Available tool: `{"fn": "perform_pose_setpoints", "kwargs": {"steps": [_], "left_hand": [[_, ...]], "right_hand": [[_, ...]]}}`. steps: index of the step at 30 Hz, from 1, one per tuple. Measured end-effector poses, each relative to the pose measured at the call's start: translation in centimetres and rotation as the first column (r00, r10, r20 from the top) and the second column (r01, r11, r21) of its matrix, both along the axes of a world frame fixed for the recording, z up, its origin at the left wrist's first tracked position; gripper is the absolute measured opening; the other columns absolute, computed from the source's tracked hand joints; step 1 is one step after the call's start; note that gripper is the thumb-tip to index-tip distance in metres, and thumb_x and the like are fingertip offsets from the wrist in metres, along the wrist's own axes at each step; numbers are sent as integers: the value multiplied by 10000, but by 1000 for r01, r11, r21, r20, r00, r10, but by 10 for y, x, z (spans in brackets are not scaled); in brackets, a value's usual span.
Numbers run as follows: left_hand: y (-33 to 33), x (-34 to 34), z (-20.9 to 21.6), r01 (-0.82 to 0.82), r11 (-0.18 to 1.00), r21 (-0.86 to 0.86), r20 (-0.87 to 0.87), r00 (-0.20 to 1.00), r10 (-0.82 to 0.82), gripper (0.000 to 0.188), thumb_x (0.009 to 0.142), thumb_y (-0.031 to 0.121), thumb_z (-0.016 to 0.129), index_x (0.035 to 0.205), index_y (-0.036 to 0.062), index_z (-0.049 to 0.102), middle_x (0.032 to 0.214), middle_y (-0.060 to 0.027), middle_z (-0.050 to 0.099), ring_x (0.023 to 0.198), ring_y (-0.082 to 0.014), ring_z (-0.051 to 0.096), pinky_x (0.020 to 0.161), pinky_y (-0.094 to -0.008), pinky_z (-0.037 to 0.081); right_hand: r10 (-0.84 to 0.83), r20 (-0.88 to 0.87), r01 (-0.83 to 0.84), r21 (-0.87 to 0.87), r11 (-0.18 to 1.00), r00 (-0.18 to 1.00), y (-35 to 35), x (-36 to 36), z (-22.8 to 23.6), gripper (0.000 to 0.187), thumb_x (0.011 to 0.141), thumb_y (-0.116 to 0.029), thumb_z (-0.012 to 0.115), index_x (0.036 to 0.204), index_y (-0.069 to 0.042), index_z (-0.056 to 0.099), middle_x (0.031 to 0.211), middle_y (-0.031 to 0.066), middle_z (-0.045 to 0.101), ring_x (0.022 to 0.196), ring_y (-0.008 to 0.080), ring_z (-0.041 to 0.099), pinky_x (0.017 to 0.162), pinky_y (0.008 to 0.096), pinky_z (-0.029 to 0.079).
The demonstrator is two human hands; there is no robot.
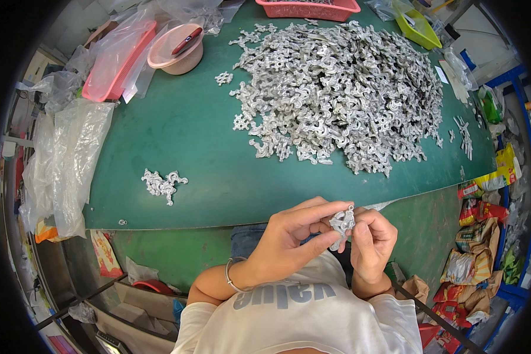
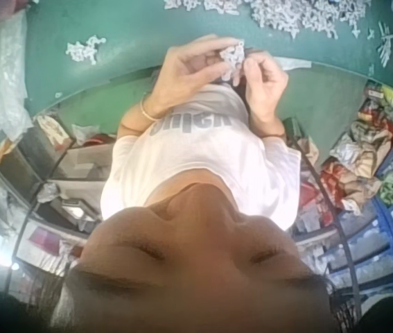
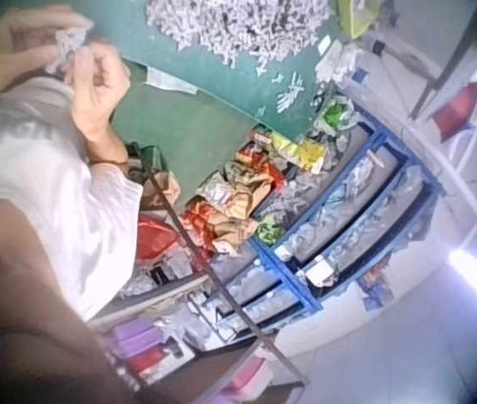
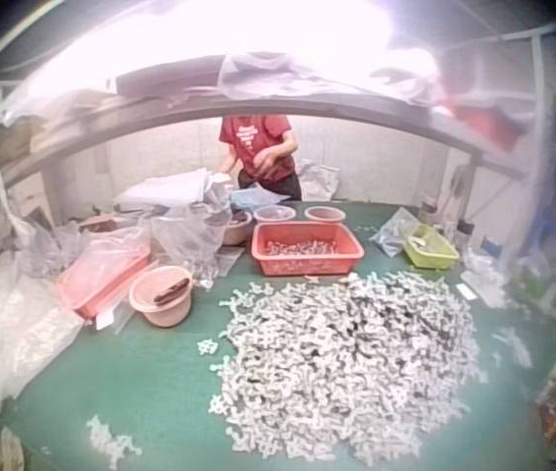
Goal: The person sorts through a large pile of silver cross-shaped decorative parts on a green workbench by hand, picking up individual pieces to inspect them and placing selected ones into a white bag.
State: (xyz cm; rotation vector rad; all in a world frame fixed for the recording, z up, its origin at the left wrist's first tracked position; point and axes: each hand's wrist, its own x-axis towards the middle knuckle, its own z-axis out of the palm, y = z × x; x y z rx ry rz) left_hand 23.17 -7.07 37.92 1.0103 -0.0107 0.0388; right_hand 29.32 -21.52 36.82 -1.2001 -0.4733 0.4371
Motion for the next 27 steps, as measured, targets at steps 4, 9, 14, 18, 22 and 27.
{"fn": "perform_pose_setpoints", "kwargs": {"steps": [4,9,14,18,22,27], "left_hand": [[0,0,0,4,1000,10,-6,1000,-4,403,800,-123,465,1200,-101,418,955,-109,472,865,-197,554,760,-311,451],[-5,1,7,-56,997,-61,-54,997,52,393,768,-115,539,1150,-82,455,963,-106,480,859,-177,554,755,-297,453],[-7,-5,-3,-25,999,37,-72,997,28,209,762,-65,595,964,-48,541,905,-75,520,763,-101,513,676,-242,447],[-6,-6,3,9,996,91,-74,997,-2,122,772,-62,584,891,-58,554,827,-57,530,727,-90,497,651,-228,434],[-9,-6,4,19,989,145,-34,999,-14,92,785,-39,584,872,-52,559,800,-34,524,675,-60,457,600,-205,404],[-9,-5,6,101,994,32,-83,992,-98,91,799,-28,568,887,-50,561,821,-40,521,688,-67,452,594,-216,393]], "right_hand": [[-7,3,7,-8,1000,1000,-1,0,0,177,879,-81,479,783,61,523,717,117,565,566,113,502,517,221,403],[-68,70,68,9,998,995,2,-2,2,165,879,-78,476,780,50,511,709,112,563,565,117,494,519,231,401],[-113,169,104,58,993,979,7,-2,-2,149,875,-62,473,772,44,494,670,93,540,562,121,472,516,250,392],[-89,234,86,22,996,968,0,3,-7,184,884,-79,450,740,33,475,637,73,508,541,105,430,485,242,349],[-6,130,11,-39,999,992,-2,10,1,280,900,-126,410,663,15,454,587,53,482,502,88,377,452,236,288],[42,6,-41,-49,998,999,-7,10,6,345,906,-157,400,609,11,449,509,29,446,462,69,347,432,230,262]]}}
